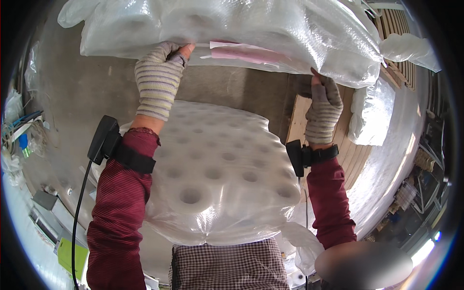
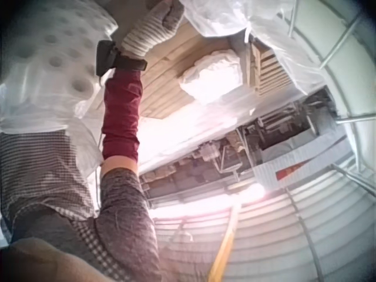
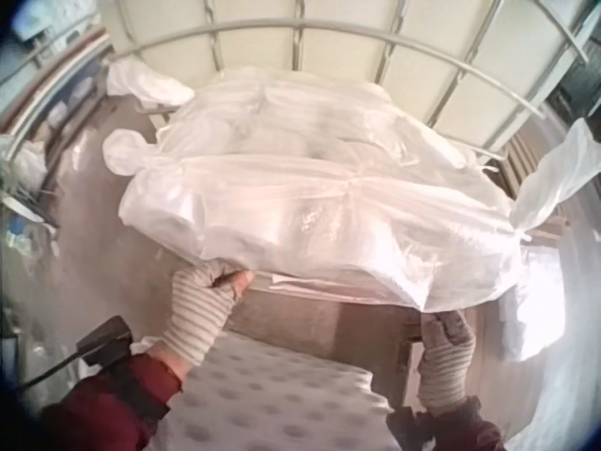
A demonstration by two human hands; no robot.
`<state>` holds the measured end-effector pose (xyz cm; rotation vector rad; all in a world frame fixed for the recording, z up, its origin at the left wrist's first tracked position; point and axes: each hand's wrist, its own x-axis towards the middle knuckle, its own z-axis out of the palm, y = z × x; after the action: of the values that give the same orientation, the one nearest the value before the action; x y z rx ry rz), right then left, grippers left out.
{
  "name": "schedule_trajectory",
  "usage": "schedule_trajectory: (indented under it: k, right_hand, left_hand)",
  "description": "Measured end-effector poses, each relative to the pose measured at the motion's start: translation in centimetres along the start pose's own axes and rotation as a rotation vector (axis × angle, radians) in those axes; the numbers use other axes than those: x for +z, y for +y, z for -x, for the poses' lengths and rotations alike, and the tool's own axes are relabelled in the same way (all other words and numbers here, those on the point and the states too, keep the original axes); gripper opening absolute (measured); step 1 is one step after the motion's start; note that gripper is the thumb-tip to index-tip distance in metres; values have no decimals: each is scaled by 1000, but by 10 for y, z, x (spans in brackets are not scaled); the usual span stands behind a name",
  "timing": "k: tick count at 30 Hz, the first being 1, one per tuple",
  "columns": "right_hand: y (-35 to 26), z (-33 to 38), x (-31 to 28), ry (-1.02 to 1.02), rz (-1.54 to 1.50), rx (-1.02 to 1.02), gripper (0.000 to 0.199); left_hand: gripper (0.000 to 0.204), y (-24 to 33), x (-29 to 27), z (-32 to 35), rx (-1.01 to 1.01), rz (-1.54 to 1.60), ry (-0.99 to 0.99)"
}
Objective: The recorder organizes and prepares labels for packaged paper products.
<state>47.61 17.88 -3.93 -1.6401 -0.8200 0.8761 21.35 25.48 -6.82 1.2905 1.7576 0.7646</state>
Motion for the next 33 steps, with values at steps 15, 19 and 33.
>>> schedule_trajectory:
  k: [15,19,33]
  right_hand:
    - [-6,-14,24,-448,221,47,24]
    - [4,-20,14,-428,172,32,23]
    - [15,45,-102,-271,232,229,20]
  left_hand:
    - [15,-13,0,5,193,-769,-624]
    - [17,-30,51,-10,298,-1009,-1177]
    - [29,-14,-64,-9,164,-984,-825]
